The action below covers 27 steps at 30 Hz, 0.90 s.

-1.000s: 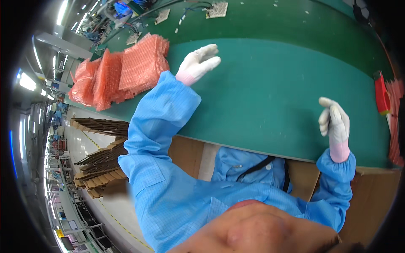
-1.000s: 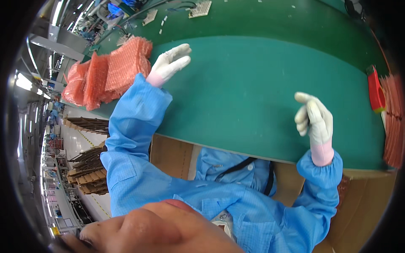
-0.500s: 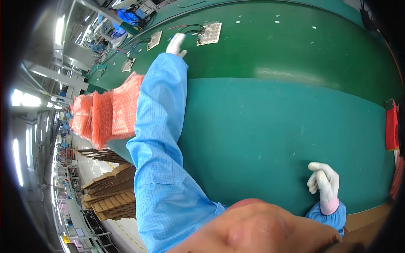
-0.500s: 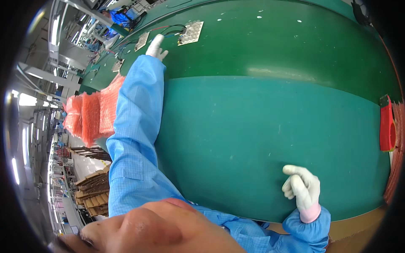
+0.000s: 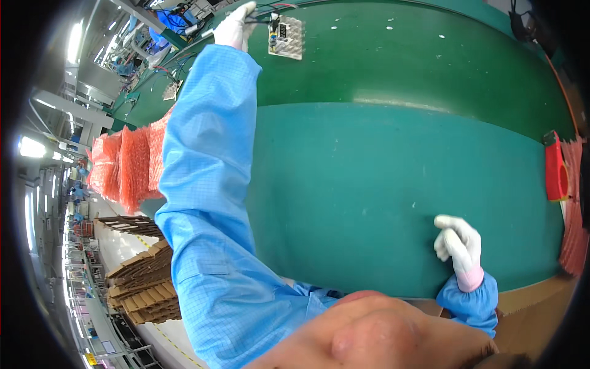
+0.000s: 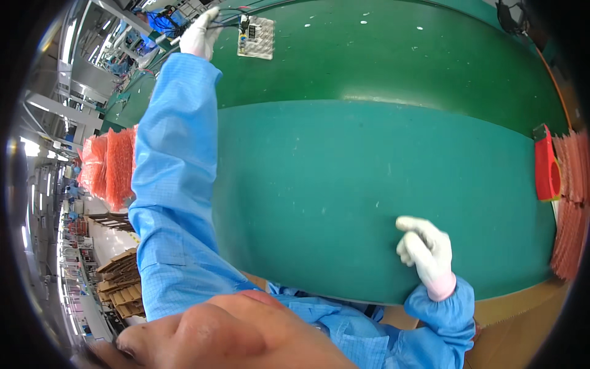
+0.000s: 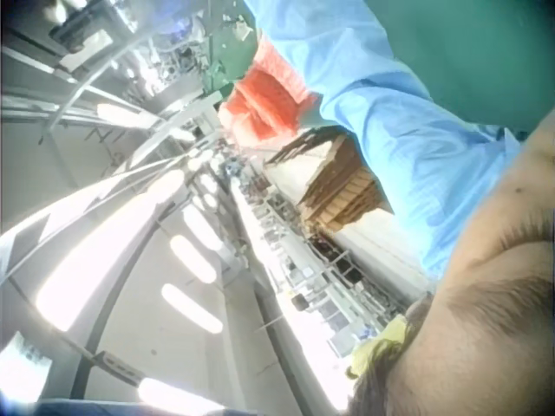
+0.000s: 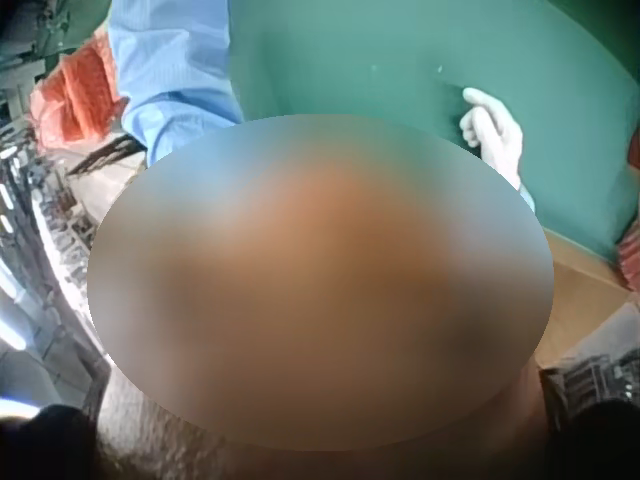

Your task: Inspect, bubble-wrap, and pack circuit boards into a shipping box.

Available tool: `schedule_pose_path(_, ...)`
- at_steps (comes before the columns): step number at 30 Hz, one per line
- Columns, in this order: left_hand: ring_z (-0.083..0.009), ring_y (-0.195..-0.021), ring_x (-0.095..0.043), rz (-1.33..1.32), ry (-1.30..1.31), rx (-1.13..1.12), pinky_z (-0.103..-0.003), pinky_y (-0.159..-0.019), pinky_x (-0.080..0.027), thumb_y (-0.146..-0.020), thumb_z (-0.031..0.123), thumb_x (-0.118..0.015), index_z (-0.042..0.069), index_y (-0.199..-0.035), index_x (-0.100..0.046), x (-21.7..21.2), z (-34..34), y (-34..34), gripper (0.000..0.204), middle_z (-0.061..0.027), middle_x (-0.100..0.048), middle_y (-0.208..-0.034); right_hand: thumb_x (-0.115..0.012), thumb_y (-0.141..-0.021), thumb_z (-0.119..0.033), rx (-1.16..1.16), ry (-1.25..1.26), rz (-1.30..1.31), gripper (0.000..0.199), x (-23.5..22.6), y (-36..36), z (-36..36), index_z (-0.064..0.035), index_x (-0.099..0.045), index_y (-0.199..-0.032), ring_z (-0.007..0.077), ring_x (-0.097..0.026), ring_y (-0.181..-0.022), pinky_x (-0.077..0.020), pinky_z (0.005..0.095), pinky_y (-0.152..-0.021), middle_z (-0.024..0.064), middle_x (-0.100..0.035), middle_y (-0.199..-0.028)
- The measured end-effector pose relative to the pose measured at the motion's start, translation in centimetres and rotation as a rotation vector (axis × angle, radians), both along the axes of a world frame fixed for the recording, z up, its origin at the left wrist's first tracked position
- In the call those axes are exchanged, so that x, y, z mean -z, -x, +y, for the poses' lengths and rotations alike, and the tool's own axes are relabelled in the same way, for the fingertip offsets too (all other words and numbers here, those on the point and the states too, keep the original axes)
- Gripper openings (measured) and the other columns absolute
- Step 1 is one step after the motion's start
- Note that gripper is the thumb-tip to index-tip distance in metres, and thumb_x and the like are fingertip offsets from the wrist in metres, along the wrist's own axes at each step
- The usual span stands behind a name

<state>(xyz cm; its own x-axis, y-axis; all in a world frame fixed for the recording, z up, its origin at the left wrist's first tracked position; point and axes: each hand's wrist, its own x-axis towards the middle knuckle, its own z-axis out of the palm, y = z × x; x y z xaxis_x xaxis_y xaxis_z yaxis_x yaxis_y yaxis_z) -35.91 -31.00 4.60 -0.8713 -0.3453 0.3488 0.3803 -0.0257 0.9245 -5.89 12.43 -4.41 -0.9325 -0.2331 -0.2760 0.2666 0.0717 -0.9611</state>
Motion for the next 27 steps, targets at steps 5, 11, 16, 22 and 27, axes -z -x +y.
schedule_pose_path(5,-0.0146,-0.080,-0.057,0.055,0.027,0.324,-0.029,-0.075,-0.045,-0.084,0.014,-0.054,0.000,-0.096,-0.062,-5.7,8.1,-10.7,0.020,-0.0053,-0.063,-0.088,-0.063,-0.076,-0.021,0.075,-0.310,0.555,0.060,-0.4,-0.5,-0.4,0.0030,-0.040,-0.125,0.0199,-0.055,-0.092,-0.0431,0.0303,-0.083,0.0123,-0.058,-0.102)
schedule_pose_path(11,-0.0141,-0.085,-0.057,0.001,0.225,0.648,-0.026,-0.077,-0.045,-0.085,0.014,-0.054,-0.004,-0.102,-0.060,-5.7,13.2,-22.7,0.025,-0.0072,-0.063,-0.094,-0.075,-0.065,-0.031,-0.011,-0.291,0.853,0.085,-4.6,1.0,-7.6,0.0009,-0.031,-0.131,0.0270,-0.041,-0.120,-0.0336,0.0345,-0.098,0.0180,-0.040,-0.131)
schedule_pose_path(16,-0.0133,-0.084,-0.057,-0.425,0.440,1.057,-0.026,-0.074,-0.046,-0.087,0.016,-0.054,-0.002,-0.107,-0.057,-5.4,15.5,-27.6,0.028,-0.0124,-0.061,-0.098,-0.056,-0.084,-0.017,-0.326,0.198,0.336,0.031,-4.7,1.5,-11.4,0.0019,-0.052,-0.109,0.0150,-0.057,-0.087,-0.0443,0.0274,-0.081,0.0068,-0.060,-0.095)
schedule_pose_path(22,-0.0205,-0.111,-0.049,-0.031,0.122,0.683,-0.032,-0.095,-0.039,-0.081,0.011,-0.057,0.002,-0.124,-0.045,0.6,8.8,-30.2,0.046,-0.0091,-0.053,-0.117,-0.047,-0.090,-0.016,-0.006,0.744,0.201,0.029,-2.7,1.5,-7.9,0.0056,-0.048,-0.109,0.0264,-0.055,-0.097,-0.0456,0.0381,-0.088,0.0177,-0.054,-0.106)
schedule_pose_path(27,-0.0254,-0.124,-0.034,-0.401,-0.041,0.969,-0.037,-0.101,-0.030,-0.065,0.038,-0.075,0.000,-0.136,-0.019,9.0,11.4,-34.0,0.098,-0.0148,-0.035,-0.134,-0.042,-0.091,-0.015,0.126,1.047,0.084,0.030,-3.1,0.9,-10.4,0.0094,-0.045,-0.108,0.0327,-0.053,-0.103,-0.0466,0.0428,-0.090,0.0231,-0.052,-0.109)
